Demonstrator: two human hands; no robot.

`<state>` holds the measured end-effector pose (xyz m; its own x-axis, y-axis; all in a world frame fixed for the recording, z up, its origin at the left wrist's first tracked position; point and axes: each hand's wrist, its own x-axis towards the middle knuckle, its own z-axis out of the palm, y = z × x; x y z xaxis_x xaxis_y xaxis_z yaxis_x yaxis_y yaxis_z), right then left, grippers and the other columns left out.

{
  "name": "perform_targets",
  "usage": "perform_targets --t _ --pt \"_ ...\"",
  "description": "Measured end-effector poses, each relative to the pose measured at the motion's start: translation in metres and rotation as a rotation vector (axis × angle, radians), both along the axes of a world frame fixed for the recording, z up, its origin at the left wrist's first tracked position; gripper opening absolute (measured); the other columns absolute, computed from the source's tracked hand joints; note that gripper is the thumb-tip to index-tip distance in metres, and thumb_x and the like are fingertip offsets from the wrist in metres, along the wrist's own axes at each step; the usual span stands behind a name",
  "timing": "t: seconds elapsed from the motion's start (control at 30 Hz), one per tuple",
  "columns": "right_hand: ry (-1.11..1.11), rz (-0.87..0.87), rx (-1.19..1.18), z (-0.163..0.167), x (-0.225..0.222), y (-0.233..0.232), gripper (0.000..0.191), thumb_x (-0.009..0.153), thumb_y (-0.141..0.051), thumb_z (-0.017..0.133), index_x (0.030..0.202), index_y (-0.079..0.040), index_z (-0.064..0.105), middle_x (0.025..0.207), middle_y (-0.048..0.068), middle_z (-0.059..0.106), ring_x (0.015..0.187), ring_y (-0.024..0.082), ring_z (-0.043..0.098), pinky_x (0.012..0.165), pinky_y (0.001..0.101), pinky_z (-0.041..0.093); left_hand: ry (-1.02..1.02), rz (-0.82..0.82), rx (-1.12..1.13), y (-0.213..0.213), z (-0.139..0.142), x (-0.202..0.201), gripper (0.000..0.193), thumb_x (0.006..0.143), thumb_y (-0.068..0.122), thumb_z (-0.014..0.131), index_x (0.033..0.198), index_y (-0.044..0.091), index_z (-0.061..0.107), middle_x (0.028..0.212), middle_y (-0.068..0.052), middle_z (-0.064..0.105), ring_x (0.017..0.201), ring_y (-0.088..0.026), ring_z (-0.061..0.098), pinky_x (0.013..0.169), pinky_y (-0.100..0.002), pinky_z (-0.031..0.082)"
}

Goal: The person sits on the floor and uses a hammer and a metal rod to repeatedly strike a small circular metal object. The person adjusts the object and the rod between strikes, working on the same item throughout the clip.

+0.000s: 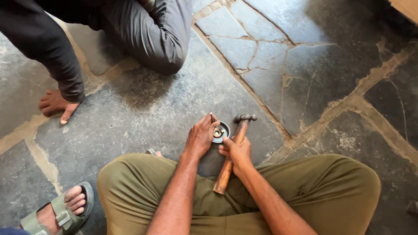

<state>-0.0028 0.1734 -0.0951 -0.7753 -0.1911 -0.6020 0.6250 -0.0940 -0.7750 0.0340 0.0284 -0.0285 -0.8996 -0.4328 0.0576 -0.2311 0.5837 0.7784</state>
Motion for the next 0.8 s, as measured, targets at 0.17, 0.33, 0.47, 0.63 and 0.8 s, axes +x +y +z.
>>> perform_targets --t 0.17,0.33,0.47,0.63,0.8 --pt "0.138 -0.063 0.107 0.061 -0.004 0.007 0.033 0.098 -0.033 0.067 0.104 -0.009 0.045 0.067 0.006 0.054 0.043 0.015 0.054 0.038 0.0302 0.046 0.044 -0.016 0.01 -0.002 0.008 0.004 0.016 0.098 0.023 0.066 0.104 0.009 0.065 0.094 -0.017 0.07 0.09 -0.04 0.069 0.072 -0.048 0.052" --pt "0.614 0.204 0.309 0.154 -0.029 0.03 0.033 0.104 -0.037 0.058 0.115 -0.007 0.051 0.07 0.0 0.059 0.046 0.011 0.061 0.038 0.0288 0.049 0.021 -0.003 0.009 -0.003 0.007 0.002 0.015 0.098 0.024 0.066 0.105 0.011 0.068 0.098 -0.015 0.071 0.092 -0.041 0.069 0.073 -0.049 0.053" --pt "1.075 0.427 0.493 0.214 -0.025 0.045 0.052 0.102 -0.034 0.061 0.145 -0.006 0.05 0.073 0.013 0.067 0.057 0.023 0.07 0.05 0.0394 0.052 0.061 -0.033 -0.036 -0.001 0.005 0.002 0.015 0.097 0.023 0.066 0.104 0.009 0.066 0.1 -0.014 0.072 0.093 -0.041 0.068 0.073 -0.05 0.053" --pt "1.324 0.745 0.635 0.234 -0.018 0.034 0.053 0.1 -0.033 0.065 0.144 -0.006 0.054 0.092 0.025 0.072 0.08 0.044 0.07 0.062 0.0509 0.053 0.077 -0.04 -0.02 0.0 0.005 0.006 0.014 0.099 0.022 0.065 0.103 0.009 0.065 0.101 -0.014 0.071 0.095 -0.042 0.068 0.074 -0.051 0.052" --pt "1.189 0.847 0.758 0.244 -0.018 0.033 0.063 0.096 -0.034 0.066 0.15 -0.007 0.046 0.08 0.023 0.071 0.065 0.04 0.07 0.059 0.0509 0.053 0.092 -0.043 -0.026 0.0 0.005 0.004 0.015 0.098 0.022 0.063 0.106 0.009 0.065 0.101 -0.014 0.071 0.094 -0.041 0.069 0.073 -0.051 0.053"
